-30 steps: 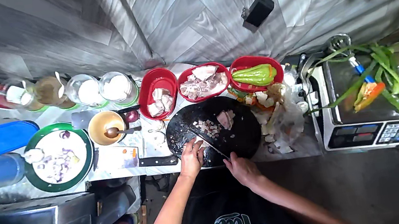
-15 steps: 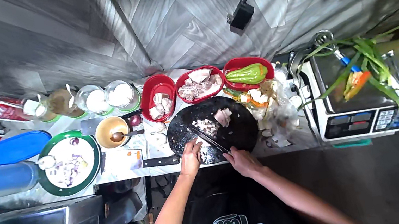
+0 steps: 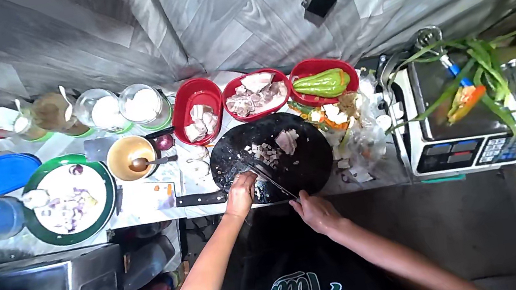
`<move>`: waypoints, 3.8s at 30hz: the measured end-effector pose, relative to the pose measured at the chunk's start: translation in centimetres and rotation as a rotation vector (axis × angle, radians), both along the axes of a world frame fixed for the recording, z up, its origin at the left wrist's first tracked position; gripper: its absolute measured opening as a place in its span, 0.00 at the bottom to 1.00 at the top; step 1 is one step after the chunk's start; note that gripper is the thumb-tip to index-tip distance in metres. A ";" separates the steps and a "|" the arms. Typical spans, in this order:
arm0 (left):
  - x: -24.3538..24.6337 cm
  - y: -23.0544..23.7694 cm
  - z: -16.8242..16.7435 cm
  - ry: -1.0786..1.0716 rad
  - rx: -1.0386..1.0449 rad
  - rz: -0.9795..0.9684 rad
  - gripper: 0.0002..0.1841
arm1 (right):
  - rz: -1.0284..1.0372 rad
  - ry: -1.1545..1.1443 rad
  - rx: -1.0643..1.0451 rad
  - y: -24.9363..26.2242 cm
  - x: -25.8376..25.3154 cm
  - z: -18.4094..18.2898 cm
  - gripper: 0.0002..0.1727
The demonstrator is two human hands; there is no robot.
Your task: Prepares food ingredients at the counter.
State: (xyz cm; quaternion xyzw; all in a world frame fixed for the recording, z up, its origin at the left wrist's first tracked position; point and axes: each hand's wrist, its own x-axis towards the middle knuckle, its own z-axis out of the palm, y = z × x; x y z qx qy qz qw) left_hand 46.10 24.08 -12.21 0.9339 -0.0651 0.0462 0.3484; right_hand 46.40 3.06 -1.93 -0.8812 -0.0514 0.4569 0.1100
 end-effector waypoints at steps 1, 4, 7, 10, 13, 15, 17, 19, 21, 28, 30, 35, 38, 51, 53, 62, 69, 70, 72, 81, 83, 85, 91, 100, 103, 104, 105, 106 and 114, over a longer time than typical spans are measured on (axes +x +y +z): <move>-0.1 0.0 0.0 0.026 -0.007 0.001 0.11 | -0.010 0.003 0.006 0.3 0.1 -0.4 0.32; 0.4 -0.1 0.5 0.055 -0.005 0.015 0.12 | -0.028 -0.013 0.042 0.9 1.1 -1.6 0.32; 0.4 -0.1 0.9 0.073 -0.001 0.002 0.12 | -0.093 0.057 0.117 0.3 1.9 -2.1 0.32; 0.6 0.0 1.3 0.098 -0.007 0.006 0.12 | -0.156 0.136 0.226 -0.7 2.5 -2.3 0.33; 0.7 0.2 1.8 0.152 -0.034 0.012 0.12 | -0.103 0.046 0.217 -1.3 2.2 -0.8 0.34; 1.0 0.2 1.9 0.152 -0.046 0.011 0.12 | -0.071 -0.013 0.176 -1.5 2.1 0.1 0.34; 1.3 0.2 2.5 0.179 -0.027 -0.005 0.12 | -0.068 -0.049 0.161 -1.7 2.0 0.6 0.34; 2.1 0.5 3.1 0.234 0.042 -0.064 0.17 | -0.074 -0.066 0.165 -1.9 2.0 0.9 0.34; 3.2 0.8 3.6 0.307 0.144 -0.184 0.23 | -0.085 -0.081 0.168 -2.2 1.9 1.0 0.33; 4.3 0.4 4.6 0.457 0.262 -0.229 0.25 | -0.132 -0.107 0.149 -2.8 0.6 0.6 0.33; 4.3 0.0 4.5 0.502 0.229 -0.206 0.28 | -0.147 -0.116 0.148 -2.9 0.2 0.3 0.33; 4.9 -1.0 6.4 0.689 0.234 -0.083 0.27 | -0.165 -0.119 0.145 -3.2 0.0 -0.1 0.32; 4.2 -1.3 7.0 0.749 0.166 0.184 0.29 | -0.132 -0.137 0.145 -3.0 -0.1 -0.2 0.32; 2.5 -2.2 5.5 0.562 -0.090 0.377 0.23 | -0.032 -0.078 0.033 -0.3 0.5 -0.1 0.32; 2.6 -2.0 5.5 0.566 -0.095 0.368 0.22 | -0.024 -0.064 -0.002 0.4 0.8 -0.7 0.31; 2.4 -1.4 4.9 0.509 -0.131 0.323 0.21 | -0.047 -0.075 0.092 0.4 2.8 -0.2 0.32; 2.2 -1.2 4.5 0.468 -0.150 0.318 0.20 | 0.027 -0.054 0.009 -0.1 1.1 -0.5 0.32; 2.3 -1.1 4.5 0.474 -0.151 0.311 0.20 | 0.023 -0.047 -0.011 0.4 1.1 -0.7 0.32; 2.2 -1.1 4.4 0.491 -0.150 0.303 0.20 | 0.007 -0.036 -0.022 1.5 1.6 -1.1 0.32; 0.5 -1.2 3.1 0.344 -0.276 0.393 0.20 | 0.014 -0.066 0.082 1.1 1.5 0.6 0.33; 0.7 -1.2 3.4 0.367 -0.263 0.400 0.19 | 0.031 -0.040 0.058 1.0 1.1 0.2 0.32; 1.1 -1.1 3.7 0.395 -0.242 0.388 0.18 | 0.029 -0.025 0.026 1.2 0.9 -0.3 0.32; 2.0 -1.0 4.5 0.534 -0.175 0.345 0.19 | -0.001 0.019 0.053 2.3 3.1 -0.9 0.32; -0.2 -2.0 3.5 0.373 -0.265 0.492 0.13 | 0.053 -0.022 0.023 0.4 0.1 0.0 0.32; 0.2 -1.6 3.9 0.407 -0.216 0.473 0.12 | 0.048 -0.044 -0.045 1.2 -0.3 -1.1 0.31; 0.3 -1.6 3.9 0.405 -0.200 0.472 0.11 | 0.042 -0.044 -0.043 1.5 -0.2 -1.2 0.31; 0.5 -1.6 3.9 0.406 -0.191 0.474 0.12 | 0.032 -0.023 -0.024 1.7 0.3 -1.1 0.31; 0.6 -1.6 3.8 0.412 -0.188 0.476 0.12 | 0.016 0.014 0.016 1.8 1.0 -1.0 0.32; 3.8 -2.2 4.3 0.380 -0.300 0.430 0.14 | -0.138 -0.028 0.183 -2.1 2.6 1.1 0.32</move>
